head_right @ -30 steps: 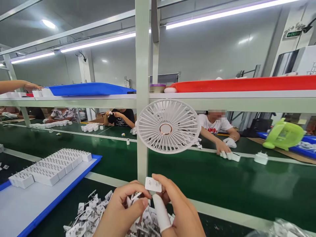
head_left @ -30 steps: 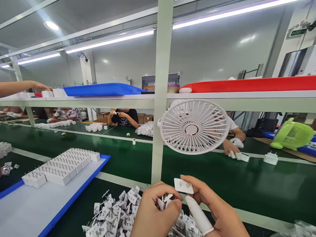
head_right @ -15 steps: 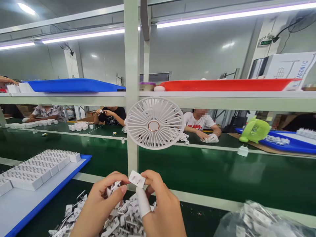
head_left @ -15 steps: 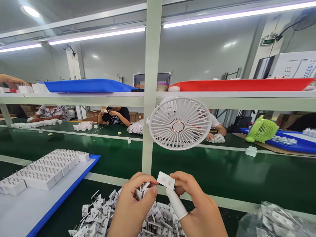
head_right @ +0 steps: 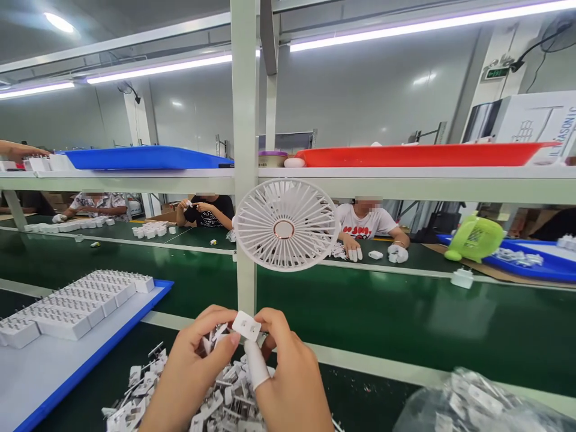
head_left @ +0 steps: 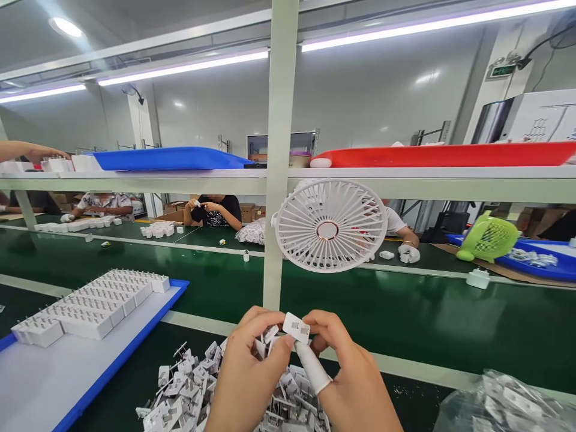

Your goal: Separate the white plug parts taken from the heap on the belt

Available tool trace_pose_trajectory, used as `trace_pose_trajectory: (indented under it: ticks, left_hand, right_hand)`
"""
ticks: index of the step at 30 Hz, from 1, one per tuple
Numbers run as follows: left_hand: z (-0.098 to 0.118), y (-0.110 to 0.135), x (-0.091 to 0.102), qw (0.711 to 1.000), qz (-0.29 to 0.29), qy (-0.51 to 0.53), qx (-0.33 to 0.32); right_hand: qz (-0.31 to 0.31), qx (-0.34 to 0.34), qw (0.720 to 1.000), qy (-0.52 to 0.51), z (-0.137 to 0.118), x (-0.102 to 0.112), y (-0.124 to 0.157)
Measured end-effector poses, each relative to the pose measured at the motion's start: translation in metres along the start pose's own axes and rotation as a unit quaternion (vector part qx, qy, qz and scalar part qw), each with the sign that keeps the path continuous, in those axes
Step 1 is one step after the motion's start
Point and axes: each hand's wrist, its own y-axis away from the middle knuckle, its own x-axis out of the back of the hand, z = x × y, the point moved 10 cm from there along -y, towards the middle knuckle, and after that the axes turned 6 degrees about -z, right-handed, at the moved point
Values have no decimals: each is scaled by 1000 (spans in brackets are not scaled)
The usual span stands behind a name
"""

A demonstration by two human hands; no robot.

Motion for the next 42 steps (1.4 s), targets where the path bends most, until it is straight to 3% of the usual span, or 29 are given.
trace_pose_trajectory:
  ticks: [6,10,14,17,21,23,26,28,34,36,40,42]
  left_hand:
    - [-10,4,53,992,117,-3,37]
    - [-14,5,52,994,104,24,38]
    - [-13,2,39,996,87,21,23]
    - [-19,0,31,996,67,51,36]
    - [-27,-1,18,985,48,157,53]
    - [-30,-1,7,961,45,269,51]
    - [-43,1,-12,891,54,441,89]
    - [-53,4,-18,861,83,487,120]
    - [-54,7,-7,866,144,472,78]
    - [-61,9,-9,846,159,498,104]
    - [-81,15,-30,778,154,566,226]
    - [-85,16,-38,761,152,579,248]
  right_hand:
    - [-137,-26,983,120,14,-36,-3]
    - [-243,13,950,197,12,-83,5]
    - [-266,28,938,218,11,-107,8]
    - [-226,22,954,197,7,-88,5]
    - [-53,13,997,54,-7,-28,3]
    - [-16,57,998,-17,-21,-15,6]
    - [-23,99,994,-43,-34,-18,9]
    - [-21,90,995,-38,-33,-21,8]
    - [-40,98,994,-32,-32,-20,8]
    - [-62,109,992,-28,-34,-20,8]
    - [-88,128,988,-23,-33,-20,5]
    - [-86,123,989,-15,-29,-18,4]
